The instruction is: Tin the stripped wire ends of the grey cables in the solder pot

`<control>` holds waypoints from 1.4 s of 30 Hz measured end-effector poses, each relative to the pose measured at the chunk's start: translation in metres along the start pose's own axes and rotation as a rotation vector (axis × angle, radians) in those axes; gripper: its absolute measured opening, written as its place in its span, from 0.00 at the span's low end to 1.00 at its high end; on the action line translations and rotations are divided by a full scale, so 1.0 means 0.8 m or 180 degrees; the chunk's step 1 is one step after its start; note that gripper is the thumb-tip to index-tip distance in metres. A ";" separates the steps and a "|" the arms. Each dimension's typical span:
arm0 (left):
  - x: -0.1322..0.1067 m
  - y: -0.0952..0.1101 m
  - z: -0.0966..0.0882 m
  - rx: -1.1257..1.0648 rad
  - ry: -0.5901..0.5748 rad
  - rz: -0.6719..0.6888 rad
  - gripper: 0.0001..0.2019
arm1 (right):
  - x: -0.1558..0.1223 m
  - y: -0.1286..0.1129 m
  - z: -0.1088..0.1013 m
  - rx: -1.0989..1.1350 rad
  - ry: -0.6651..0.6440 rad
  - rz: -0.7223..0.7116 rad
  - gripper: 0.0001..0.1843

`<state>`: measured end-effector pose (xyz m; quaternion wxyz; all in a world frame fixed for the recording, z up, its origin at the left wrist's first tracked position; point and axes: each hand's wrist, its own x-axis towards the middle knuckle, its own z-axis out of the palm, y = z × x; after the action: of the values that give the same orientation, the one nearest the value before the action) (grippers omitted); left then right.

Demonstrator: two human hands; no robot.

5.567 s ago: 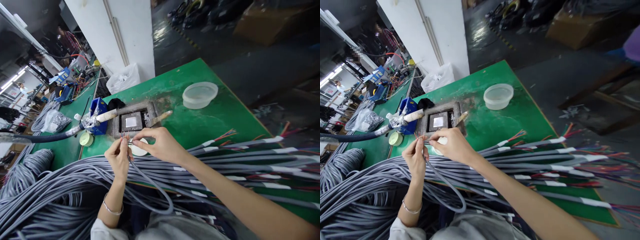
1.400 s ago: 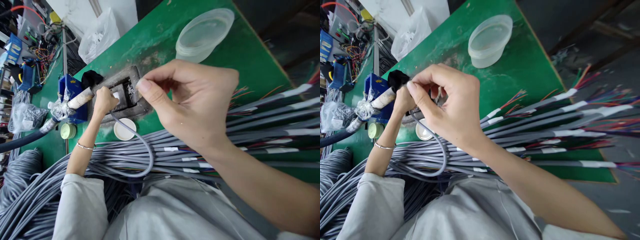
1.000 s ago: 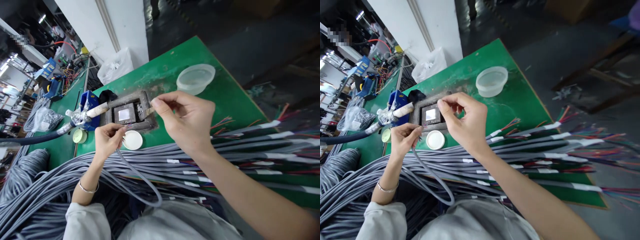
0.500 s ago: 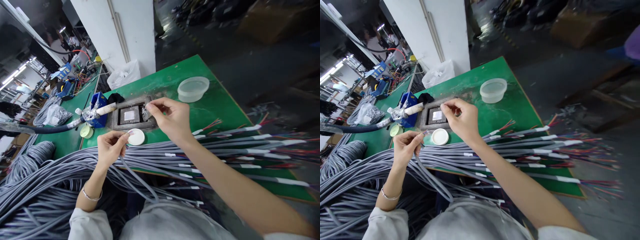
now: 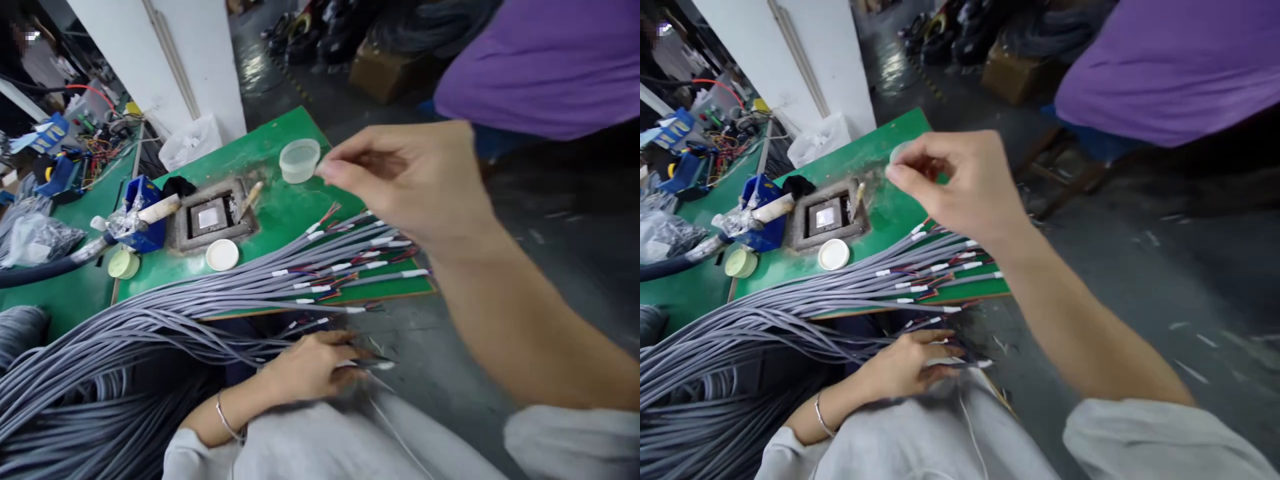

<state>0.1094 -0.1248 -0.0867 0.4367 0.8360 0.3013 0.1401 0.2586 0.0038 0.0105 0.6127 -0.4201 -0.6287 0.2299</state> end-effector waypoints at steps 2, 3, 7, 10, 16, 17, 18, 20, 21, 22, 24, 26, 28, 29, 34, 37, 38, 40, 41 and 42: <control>-0.004 -0.010 0.009 0.0186 0.0080 0.0126 0.12 | -0.022 0.003 -0.028 -0.0269 -0.0073 0.0082 0.05; -0.007 -0.012 0.005 0.0240 0.0376 0.0174 0.11 | -0.035 0.007 -0.037 -0.0373 -0.0126 0.0184 0.05; -0.017 -0.016 -0.038 0.0952 0.2018 0.0276 0.07 | -0.091 0.031 -0.048 -0.0643 -0.0180 0.0670 0.06; -0.014 -0.024 -0.063 0.1789 0.1902 0.0406 0.06 | -0.125 0.031 -0.047 -0.0630 0.0011 0.0950 0.07; -0.001 -0.039 -0.061 0.2352 0.1793 0.0462 0.04 | -0.200 0.025 -0.054 -0.0433 -0.1810 0.1748 0.15; -0.001 -0.039 -0.059 0.2315 0.1862 0.0493 0.05 | -0.218 0.036 -0.055 -0.0451 -0.2179 0.2071 0.16; -0.002 -0.039 -0.057 0.2240 0.1942 0.0558 0.05 | -0.236 0.050 -0.056 -0.0560 -0.2374 0.2486 0.13; -0.006 -0.039 -0.050 0.1998 0.2120 0.0771 0.07 | -0.275 0.085 -0.060 -0.0751 -0.2183 0.2939 0.08; -0.009 -0.039 -0.043 0.1831 0.2163 0.0885 0.08 | -0.294 0.103 -0.063 -0.0847 -0.2034 0.3147 0.10; -0.011 -0.041 -0.033 0.1645 0.2111 0.0983 0.08 | -0.312 0.119 -0.065 -0.0925 -0.1906 0.3356 0.11; -0.013 -0.047 -0.005 0.1288 0.1633 0.0994 0.08 | -0.342 0.145 -0.067 -0.0941 -0.1734 0.3718 0.13; -0.006 -0.059 0.032 0.1086 0.0641 0.0551 0.08 | -0.364 0.160 -0.063 -0.0775 -0.1684 0.3966 0.17; 0.010 -0.074 0.067 0.1125 -0.0261 -0.0535 0.09 | -0.377 0.166 -0.058 -0.0604 -0.1602 0.4068 0.19; 0.019 -0.081 0.082 0.1161 -0.0355 -0.0739 0.10 | -0.381 0.165 -0.056 -0.0539 -0.1537 0.4085 0.18; 0.044 -0.086 0.097 0.1072 -0.0219 -0.0983 0.07 | -0.373 0.133 -0.069 -0.0190 -0.1125 0.3836 0.18; 0.035 -0.061 0.076 0.0821 0.0200 -0.0842 0.09 | -0.350 0.094 -0.079 0.0284 -0.0913 0.3364 0.27; 0.030 -0.051 0.068 0.0515 0.0557 -0.0656 0.07 | -0.340 0.080 -0.080 0.0414 -0.0788 0.3186 0.29; 0.022 -0.032 0.058 0.0134 0.0991 -0.0206 0.05 | -0.322 0.055 -0.081 0.0593 -0.0543 0.2873 0.34; 0.020 -0.024 0.055 0.0018 0.1146 -0.0013 0.04 | -0.314 0.045 -0.081 0.0636 -0.0441 0.2757 0.34; 0.018 -0.018 0.054 -0.0022 0.1241 0.0151 0.04 | -0.308 0.037 -0.081 0.0659 -0.0349 0.2641 0.34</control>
<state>0.1365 -0.1377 -0.1236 0.3694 0.7985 0.3599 0.3106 0.3024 -0.1943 -0.1459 0.4730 -0.5607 -0.4116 0.5407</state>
